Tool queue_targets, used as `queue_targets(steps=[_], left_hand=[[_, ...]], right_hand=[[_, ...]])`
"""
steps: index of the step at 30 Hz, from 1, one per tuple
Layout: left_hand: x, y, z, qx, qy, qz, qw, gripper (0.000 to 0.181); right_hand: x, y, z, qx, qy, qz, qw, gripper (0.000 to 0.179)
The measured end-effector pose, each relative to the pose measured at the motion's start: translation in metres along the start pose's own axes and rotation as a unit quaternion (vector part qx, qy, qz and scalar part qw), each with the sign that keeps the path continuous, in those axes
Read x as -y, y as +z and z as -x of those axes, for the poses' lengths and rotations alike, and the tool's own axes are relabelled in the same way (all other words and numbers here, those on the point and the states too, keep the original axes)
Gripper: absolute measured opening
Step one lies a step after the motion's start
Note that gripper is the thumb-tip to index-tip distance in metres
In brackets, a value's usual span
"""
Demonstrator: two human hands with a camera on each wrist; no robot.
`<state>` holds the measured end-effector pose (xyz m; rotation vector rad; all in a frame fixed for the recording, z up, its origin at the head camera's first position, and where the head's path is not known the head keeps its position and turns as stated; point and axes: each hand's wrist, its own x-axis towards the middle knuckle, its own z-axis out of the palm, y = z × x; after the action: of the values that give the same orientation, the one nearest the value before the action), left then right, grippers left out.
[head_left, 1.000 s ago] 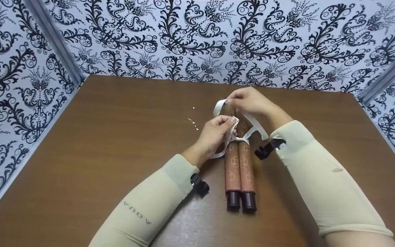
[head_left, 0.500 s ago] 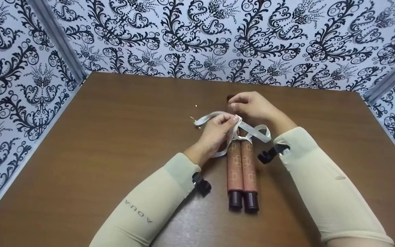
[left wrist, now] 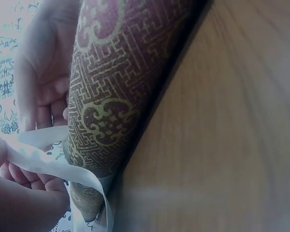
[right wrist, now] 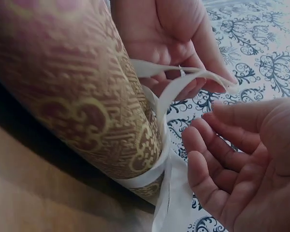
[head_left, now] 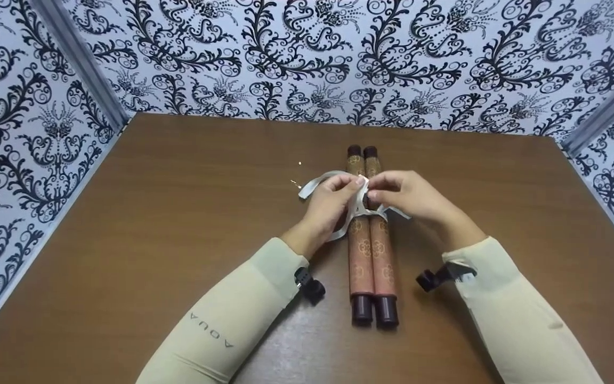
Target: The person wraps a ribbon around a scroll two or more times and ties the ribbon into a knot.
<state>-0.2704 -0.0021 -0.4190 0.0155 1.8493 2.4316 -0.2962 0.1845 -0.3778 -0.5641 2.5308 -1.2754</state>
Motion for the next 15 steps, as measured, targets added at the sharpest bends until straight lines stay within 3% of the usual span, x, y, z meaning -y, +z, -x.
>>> queue_targets(steps=[9, 15], left_hand=[[-0.001, 0.005, 0.004, 0.006, 0.003, 0.026, 0.9996, 0.009], [-0.008, 0.003, 0.002, 0.003, -0.003, -0.017, 0.9999, 0.023]], right_hand=[[0.004, 0.017, 0.004, -0.009, -0.048, 0.02, 0.9986, 0.019], [0.001, 0.018, 0.005, -0.026, -0.031, -0.002, 0.9992, 0.017]])
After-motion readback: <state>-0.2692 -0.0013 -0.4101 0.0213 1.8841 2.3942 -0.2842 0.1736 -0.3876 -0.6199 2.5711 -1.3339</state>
